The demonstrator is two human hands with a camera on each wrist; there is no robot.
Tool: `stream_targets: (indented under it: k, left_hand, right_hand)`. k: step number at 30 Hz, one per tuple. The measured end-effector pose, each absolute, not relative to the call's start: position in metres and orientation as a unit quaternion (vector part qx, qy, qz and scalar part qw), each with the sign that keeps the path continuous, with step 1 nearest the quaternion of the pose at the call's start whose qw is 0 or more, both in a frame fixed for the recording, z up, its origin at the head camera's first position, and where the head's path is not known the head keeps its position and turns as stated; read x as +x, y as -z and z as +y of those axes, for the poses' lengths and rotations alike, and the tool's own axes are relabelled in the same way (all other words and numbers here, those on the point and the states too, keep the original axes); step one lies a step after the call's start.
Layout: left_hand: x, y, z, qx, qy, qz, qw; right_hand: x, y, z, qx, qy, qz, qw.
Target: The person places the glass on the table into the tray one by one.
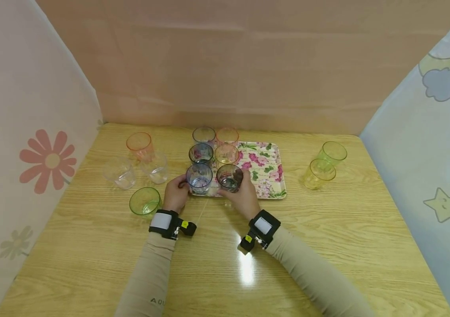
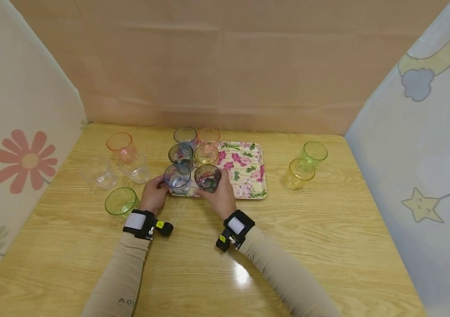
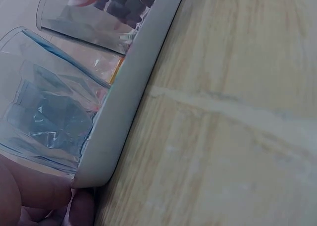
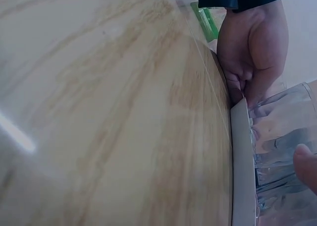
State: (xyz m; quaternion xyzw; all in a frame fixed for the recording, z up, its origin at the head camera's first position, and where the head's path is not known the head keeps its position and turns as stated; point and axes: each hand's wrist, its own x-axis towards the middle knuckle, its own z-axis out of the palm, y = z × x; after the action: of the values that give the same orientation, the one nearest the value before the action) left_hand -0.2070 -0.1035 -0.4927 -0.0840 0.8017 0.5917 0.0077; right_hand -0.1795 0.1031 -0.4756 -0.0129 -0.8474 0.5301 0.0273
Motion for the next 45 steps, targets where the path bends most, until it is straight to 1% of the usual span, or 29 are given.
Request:
stream_targets:
  k: [10,27,38,42,45]
  left_hand:
    - [-0.209,0.492,-0.104,-0.086,-0.589,0.803,0.01]
    - [-0.209,0.493,-0.105,-0.093,-0.591,0.801,0.019]
    - [-0.21,0.495,-0.105,-0.093,-0.592,0.801,0.017]
    - [-0.21,0.495,-0.104,-0.091,-0.591,0.801,0.017]
    - [-0.21,0.493,-0.105,-0.09,-0.589,0.803,0.014]
  right_hand:
    - [-0.179,0.477,0.093,-0.01,-0.535,-0.844,0.042]
    - [-0.178,0.478,0.089,-0.017,-0.532,-0.846,0.026]
    - [-0.173,0.478,0.098,-0.015,-0.539,-0.842,0.015]
    - [-0.168,0.472,0.108,0.006,-0.568,-0.823,0.028]
    - [-0.169,0.462,0.117,0.02,-0.589,-0.806,0.06]
